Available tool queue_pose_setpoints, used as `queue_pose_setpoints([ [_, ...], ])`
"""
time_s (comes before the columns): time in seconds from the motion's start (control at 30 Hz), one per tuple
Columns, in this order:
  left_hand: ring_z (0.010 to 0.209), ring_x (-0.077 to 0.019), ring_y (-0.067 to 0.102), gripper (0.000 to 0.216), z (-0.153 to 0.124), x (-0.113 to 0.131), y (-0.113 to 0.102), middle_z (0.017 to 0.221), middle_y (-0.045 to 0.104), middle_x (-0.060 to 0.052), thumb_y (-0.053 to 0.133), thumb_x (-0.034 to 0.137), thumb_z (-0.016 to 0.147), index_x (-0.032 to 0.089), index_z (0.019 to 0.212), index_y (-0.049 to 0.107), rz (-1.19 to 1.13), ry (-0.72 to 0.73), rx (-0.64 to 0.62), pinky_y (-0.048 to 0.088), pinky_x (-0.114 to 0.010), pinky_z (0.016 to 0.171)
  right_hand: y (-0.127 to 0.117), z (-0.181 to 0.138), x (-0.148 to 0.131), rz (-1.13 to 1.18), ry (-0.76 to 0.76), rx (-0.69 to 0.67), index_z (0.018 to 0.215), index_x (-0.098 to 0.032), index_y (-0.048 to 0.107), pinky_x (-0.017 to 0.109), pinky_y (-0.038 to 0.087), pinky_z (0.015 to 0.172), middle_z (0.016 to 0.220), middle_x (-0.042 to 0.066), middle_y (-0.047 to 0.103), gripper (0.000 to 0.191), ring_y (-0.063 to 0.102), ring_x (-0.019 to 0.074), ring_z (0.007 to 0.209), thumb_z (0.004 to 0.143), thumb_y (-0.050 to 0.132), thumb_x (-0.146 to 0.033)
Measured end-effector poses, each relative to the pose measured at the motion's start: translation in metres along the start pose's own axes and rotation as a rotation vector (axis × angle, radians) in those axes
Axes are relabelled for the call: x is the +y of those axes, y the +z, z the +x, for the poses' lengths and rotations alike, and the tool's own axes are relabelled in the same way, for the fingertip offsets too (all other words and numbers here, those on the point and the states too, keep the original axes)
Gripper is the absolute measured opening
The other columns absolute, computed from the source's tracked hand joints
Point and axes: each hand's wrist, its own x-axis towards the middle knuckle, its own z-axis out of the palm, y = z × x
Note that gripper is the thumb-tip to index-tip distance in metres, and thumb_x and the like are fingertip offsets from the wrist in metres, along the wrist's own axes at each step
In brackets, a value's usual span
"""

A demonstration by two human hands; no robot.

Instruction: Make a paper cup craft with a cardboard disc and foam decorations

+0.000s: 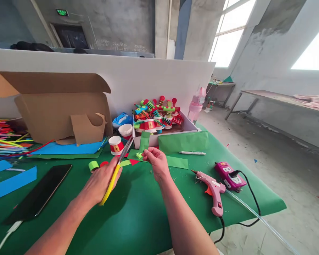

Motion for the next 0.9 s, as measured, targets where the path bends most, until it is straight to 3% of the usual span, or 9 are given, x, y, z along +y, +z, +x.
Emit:
queue_pose_setpoints([
  [0.13,0.066,-0.0234,0.062,0.021,-0.005,0.009,-0.001,0.076,0.063,-0.009,0.032,0.024,0.095,0.018,0.103,0.049,0.11,0.095,-0.075,0.039,-0.03,0.058,-0.004,0.001,-0.004,0.0,-0.031,0.021,0.065,-0.018,0.068,0.024,0.046,0.061,0.064,0.0,0.067,0.032,0.053,0.0088,0.056,0.056,0.087,-0.043],
  [0.33,0.078,-0.0293,0.065,0.026,-0.006,0.015,-0.003,0.087,0.066,-0.015,0.028,0.022,0.096,0.016,0.11,0.05,0.205,0.103,-0.103,0.045,-0.036,0.065,-0.002,-0.002,-0.004,-0.037,-0.027,-0.019,0.066,-0.019,0.07,0.023,0.046,0.063,0.064,0.0,0.067,0.032,0.053,0.0099,0.058,0.057,0.086,-0.045],
  [0.9,0.079,-0.0253,0.065,0.026,-0.004,0.024,0.003,0.088,0.067,-0.012,0.03,0.019,0.096,0.017,0.112,0.05,0.205,0.081,-0.121,0.048,-0.032,0.066,0.001,-0.002,0.002,-0.04,-0.022,-0.072,0.067,-0.018,0.071,0.023,0.044,0.064,0.064,-0.001,0.064,0.033,0.052,0.0089,0.058,0.06,0.085,-0.047],
])
